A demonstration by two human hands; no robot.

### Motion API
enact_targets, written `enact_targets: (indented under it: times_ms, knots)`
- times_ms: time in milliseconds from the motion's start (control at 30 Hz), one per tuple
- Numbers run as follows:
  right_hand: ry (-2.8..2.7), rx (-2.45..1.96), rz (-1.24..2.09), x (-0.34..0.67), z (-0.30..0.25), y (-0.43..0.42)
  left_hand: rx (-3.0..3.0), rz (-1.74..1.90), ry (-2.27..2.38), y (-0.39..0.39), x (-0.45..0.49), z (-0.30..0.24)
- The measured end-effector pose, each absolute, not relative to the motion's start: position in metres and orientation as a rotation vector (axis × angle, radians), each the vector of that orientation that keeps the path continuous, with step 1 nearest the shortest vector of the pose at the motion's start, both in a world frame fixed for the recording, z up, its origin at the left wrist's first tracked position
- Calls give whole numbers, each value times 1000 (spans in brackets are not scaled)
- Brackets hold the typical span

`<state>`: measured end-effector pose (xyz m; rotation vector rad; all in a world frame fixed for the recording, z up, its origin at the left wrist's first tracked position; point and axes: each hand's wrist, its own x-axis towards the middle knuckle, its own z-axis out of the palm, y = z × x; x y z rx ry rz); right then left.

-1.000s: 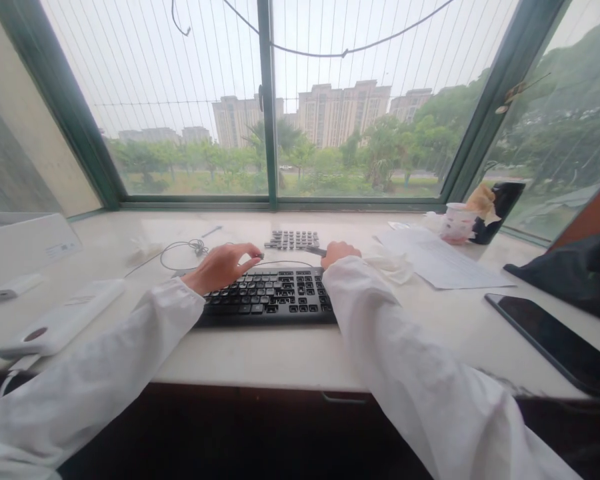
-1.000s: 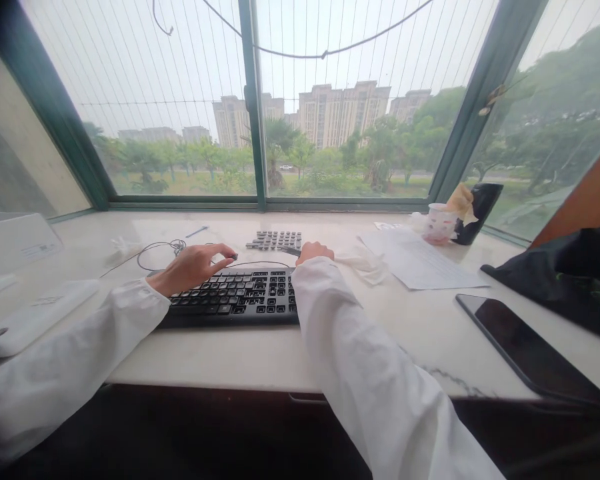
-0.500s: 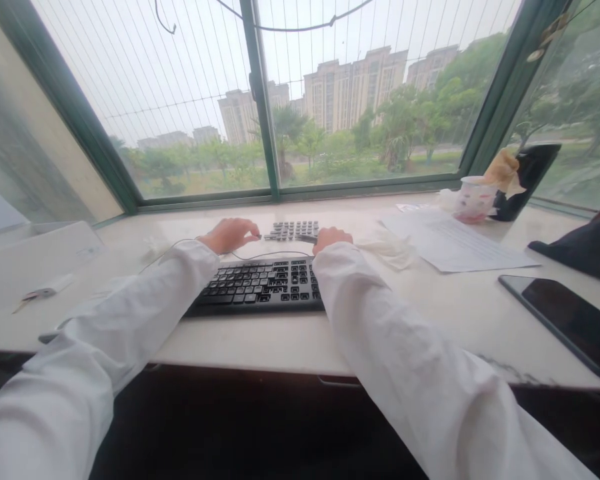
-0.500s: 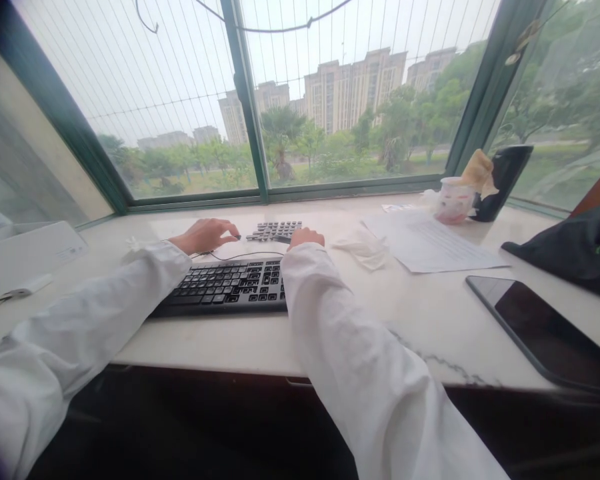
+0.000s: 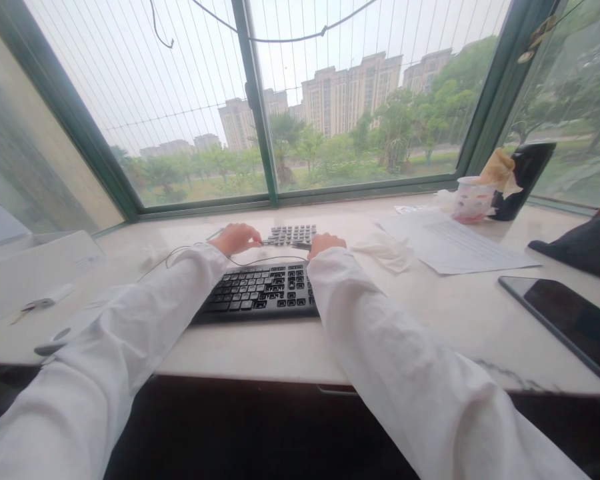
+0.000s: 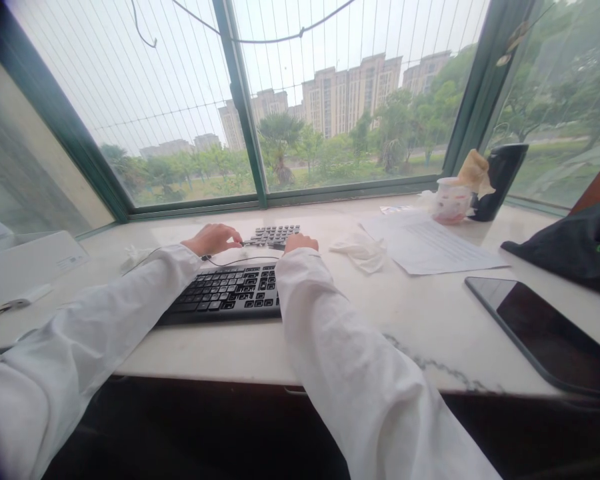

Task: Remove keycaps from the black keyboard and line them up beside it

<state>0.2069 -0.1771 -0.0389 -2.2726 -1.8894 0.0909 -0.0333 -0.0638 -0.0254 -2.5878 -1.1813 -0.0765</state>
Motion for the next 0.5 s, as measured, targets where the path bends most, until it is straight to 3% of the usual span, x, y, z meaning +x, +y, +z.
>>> enact_targets:
  times_ms: [500]
  knots:
    - [-1911, -2264, 97, 208, -40, -175, -2594, -36, -1176, -59, -28, -31]
